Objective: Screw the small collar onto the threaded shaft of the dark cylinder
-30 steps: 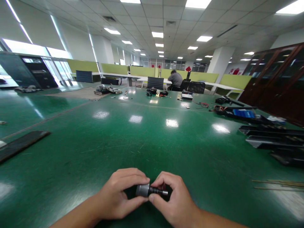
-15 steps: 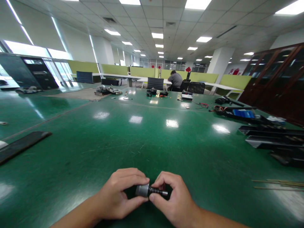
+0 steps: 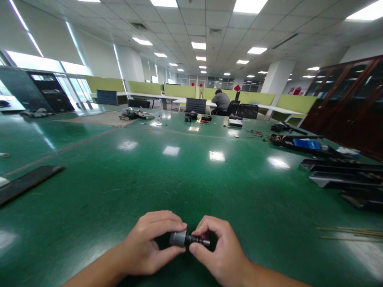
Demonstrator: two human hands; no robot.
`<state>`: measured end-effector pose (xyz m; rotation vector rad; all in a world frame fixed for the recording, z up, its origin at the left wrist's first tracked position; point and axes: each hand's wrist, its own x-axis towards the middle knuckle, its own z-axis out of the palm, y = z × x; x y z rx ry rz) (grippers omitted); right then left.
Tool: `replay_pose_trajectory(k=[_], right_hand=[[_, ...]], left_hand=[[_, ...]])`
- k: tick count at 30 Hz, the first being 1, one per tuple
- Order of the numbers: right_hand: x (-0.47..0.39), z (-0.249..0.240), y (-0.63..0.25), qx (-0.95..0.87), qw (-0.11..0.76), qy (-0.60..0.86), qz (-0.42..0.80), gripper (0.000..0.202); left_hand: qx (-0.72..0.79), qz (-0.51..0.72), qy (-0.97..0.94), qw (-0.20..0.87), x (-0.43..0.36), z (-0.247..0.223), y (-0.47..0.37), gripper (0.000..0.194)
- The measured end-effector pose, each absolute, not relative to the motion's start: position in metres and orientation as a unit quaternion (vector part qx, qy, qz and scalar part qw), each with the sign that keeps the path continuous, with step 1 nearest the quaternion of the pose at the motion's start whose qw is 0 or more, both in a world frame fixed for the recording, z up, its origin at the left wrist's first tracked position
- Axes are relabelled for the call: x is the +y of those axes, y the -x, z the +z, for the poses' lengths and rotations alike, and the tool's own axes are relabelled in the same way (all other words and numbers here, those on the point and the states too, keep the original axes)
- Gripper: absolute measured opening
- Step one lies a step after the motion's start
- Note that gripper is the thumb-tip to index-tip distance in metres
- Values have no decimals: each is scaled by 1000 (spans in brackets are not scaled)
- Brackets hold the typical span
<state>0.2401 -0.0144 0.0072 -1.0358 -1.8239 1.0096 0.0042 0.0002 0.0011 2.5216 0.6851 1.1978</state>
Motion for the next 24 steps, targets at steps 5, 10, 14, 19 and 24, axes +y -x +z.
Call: replay_pose_trajectory(k=[5,10,14,19,24], right_hand=[[-15,6,-241,-717,394,413,400,8],[-15,4,-241,-714,396,408,407,10],[-15,4,-240,-713,401,420,392,12],[-15,6,-241,-712,400,436,379,10],[-15,6,-242,-709,405,434,381,9]], left_hand=[[233,417,-869,127,1,3,-5,49],[238,422,-867,116,0,4,-3,49],[236,421,-868,116,0,5,-2,47],[243,425,-867,99,1,9,-1,45],[243,426,-866,94,1,11,0,43]])
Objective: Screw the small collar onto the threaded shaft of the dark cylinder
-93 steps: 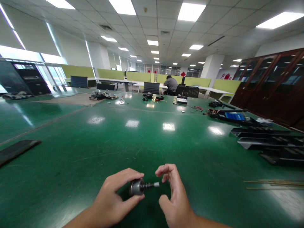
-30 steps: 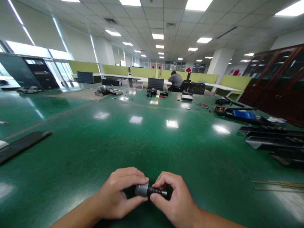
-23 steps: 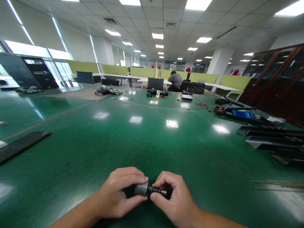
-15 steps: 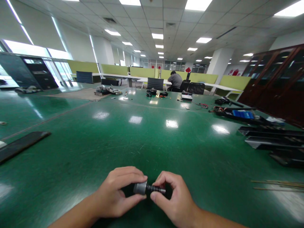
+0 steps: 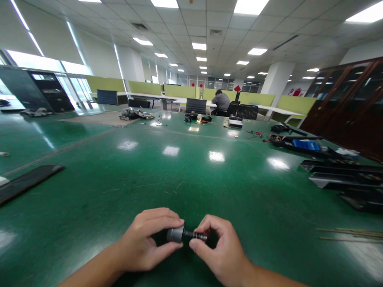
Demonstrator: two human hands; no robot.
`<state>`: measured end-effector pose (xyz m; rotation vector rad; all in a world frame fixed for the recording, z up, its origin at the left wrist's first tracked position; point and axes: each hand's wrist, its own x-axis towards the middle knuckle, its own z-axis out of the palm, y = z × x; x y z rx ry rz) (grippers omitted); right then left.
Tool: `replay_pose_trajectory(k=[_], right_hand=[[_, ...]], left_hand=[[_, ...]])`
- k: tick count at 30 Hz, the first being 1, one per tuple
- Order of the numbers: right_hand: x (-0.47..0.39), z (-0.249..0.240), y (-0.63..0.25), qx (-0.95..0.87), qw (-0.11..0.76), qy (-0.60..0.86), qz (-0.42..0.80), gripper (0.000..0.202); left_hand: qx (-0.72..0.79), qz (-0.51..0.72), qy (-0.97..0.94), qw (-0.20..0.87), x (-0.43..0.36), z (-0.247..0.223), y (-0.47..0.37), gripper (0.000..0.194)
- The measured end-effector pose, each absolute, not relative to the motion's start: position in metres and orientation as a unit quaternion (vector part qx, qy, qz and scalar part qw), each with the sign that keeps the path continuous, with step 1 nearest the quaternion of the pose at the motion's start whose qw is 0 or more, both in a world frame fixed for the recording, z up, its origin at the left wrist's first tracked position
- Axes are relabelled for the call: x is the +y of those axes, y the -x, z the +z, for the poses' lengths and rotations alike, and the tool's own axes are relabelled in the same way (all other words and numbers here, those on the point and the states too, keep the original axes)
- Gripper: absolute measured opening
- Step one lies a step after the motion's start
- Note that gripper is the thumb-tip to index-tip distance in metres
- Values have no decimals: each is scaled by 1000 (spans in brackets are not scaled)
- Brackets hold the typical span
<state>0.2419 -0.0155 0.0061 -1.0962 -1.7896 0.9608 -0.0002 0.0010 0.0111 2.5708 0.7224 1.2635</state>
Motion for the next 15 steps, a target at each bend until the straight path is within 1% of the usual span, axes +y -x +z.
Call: replay_pose_trajectory(k=[15], right_hand=[[-14,9,-240,-693,414,439,394,6]], left_hand=[[253,424,-865,85,3,10,3,44]])
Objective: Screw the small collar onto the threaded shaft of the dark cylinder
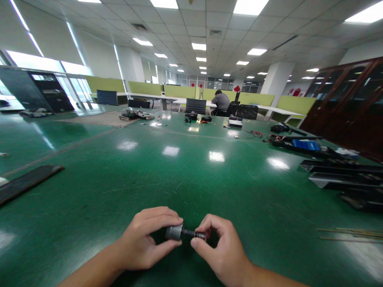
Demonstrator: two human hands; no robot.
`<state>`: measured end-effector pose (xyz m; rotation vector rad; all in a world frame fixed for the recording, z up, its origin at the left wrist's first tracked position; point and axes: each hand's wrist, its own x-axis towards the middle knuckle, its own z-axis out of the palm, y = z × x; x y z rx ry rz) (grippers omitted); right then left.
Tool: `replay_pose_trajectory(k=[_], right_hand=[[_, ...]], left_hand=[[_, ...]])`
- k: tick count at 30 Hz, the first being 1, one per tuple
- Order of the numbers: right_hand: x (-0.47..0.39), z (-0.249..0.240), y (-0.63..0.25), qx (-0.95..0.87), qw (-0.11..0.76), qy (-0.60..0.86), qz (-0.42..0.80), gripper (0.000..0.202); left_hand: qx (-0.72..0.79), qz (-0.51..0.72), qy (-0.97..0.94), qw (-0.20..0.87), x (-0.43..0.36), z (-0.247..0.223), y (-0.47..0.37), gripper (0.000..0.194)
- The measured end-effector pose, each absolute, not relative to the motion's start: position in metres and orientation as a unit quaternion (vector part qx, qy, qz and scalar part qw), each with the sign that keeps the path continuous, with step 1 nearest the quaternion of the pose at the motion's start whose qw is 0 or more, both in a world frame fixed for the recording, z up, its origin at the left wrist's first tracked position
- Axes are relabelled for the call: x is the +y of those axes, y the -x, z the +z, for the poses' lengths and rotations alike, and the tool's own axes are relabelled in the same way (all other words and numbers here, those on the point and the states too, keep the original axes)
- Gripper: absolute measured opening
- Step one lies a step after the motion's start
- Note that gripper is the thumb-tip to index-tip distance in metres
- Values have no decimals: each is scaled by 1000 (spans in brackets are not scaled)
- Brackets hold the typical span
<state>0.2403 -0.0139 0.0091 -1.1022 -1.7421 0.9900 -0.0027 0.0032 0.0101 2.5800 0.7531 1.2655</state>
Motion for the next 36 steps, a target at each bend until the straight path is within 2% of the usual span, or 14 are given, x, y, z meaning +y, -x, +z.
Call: replay_pose_trajectory(k=[36], right_hand=[[-10,6,-243,-650,434,420,461,15]], left_hand=[[262,425,-861,97,8,10,13,46]])
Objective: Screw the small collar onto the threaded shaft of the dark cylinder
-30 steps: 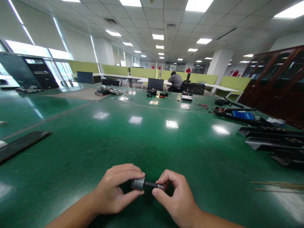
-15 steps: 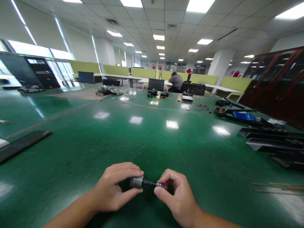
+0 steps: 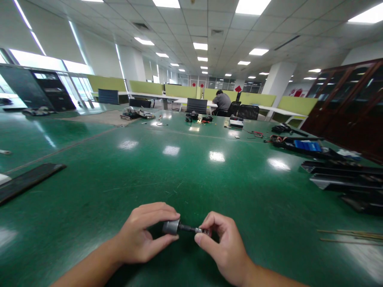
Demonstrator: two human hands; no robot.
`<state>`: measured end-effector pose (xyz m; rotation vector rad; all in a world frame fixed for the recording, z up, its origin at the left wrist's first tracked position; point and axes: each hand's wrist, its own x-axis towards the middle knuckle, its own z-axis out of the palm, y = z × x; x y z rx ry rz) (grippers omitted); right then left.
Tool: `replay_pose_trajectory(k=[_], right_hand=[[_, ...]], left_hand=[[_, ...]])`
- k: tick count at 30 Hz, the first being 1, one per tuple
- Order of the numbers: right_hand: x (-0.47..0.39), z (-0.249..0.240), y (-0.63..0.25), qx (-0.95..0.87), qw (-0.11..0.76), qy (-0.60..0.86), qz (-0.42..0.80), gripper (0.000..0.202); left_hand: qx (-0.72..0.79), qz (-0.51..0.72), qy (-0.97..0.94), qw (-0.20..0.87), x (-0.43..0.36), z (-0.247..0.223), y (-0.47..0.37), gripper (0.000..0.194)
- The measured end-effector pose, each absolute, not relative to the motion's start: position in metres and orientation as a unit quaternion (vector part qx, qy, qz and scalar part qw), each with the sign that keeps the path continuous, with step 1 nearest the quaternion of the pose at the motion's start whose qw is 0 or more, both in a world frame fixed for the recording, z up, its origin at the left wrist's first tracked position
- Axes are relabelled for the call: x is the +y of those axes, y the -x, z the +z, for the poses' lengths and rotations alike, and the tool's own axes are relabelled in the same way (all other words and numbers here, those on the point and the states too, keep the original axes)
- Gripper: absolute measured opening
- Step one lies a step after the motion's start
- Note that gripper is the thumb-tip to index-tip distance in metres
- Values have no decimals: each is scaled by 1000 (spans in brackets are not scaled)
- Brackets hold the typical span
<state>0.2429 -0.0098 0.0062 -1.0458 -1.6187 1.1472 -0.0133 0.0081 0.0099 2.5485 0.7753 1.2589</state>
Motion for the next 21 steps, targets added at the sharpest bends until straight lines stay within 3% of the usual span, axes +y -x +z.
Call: replay_pose_trajectory(k=[15,21], right_hand=[[-8,1,-245,-634,449,407,481,20],[-5,-3,-246,-571,477,348,570,26]], left_hand=[[288,413,-857,109,7,10,15,48],[385,427,-811,108,7,11,20,39]])
